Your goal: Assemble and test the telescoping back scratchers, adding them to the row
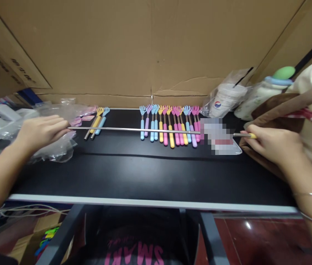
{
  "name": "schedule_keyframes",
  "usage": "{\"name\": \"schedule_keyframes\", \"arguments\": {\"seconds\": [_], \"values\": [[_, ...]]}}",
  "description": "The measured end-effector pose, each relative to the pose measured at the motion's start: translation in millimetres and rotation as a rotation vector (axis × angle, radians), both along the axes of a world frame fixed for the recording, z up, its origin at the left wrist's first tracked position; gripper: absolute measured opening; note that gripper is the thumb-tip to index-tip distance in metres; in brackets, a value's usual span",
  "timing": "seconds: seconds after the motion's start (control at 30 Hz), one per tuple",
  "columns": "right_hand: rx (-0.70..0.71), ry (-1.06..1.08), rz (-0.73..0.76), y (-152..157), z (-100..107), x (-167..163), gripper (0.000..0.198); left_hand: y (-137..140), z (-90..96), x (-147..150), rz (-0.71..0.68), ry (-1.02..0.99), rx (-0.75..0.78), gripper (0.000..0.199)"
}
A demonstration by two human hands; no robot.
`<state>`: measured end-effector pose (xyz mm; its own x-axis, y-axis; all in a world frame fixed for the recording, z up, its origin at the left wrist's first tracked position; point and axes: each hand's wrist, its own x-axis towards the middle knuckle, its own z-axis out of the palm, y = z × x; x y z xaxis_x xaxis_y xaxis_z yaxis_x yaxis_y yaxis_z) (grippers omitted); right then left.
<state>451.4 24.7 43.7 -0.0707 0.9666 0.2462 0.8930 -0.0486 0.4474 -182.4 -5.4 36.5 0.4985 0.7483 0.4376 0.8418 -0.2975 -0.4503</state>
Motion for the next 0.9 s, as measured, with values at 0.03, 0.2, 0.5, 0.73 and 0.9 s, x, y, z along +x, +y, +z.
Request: {"name": "schedule_keyframes", "arguments": {"seconds": [0.03,0.2,0.5,0.73,0.9], "values": [[0.002,0.001,-0.004,0,0,-1,0.022,0,0.0,0,0.006,0.007,0.011,0.033],[0.014,0.003,0.031,-4,2,-1,0.024,0,1.7,-3,0.018,0.064,0.048,0.034],[0.03,0.053,0.033,1,-6,8,0.022,0,-1.7,0,0.006,0.125,0.079,0.034],[0.039,0.093,0.034,-2,-6,7,0.026,-2,-6.9,2,0.011,-0.049,0.041,0.028],[0.06,0.132,0.06,-6,-3,0,0.019,-3,-5.9,2,0.057,-0.369,-0.023,0.027]]}}
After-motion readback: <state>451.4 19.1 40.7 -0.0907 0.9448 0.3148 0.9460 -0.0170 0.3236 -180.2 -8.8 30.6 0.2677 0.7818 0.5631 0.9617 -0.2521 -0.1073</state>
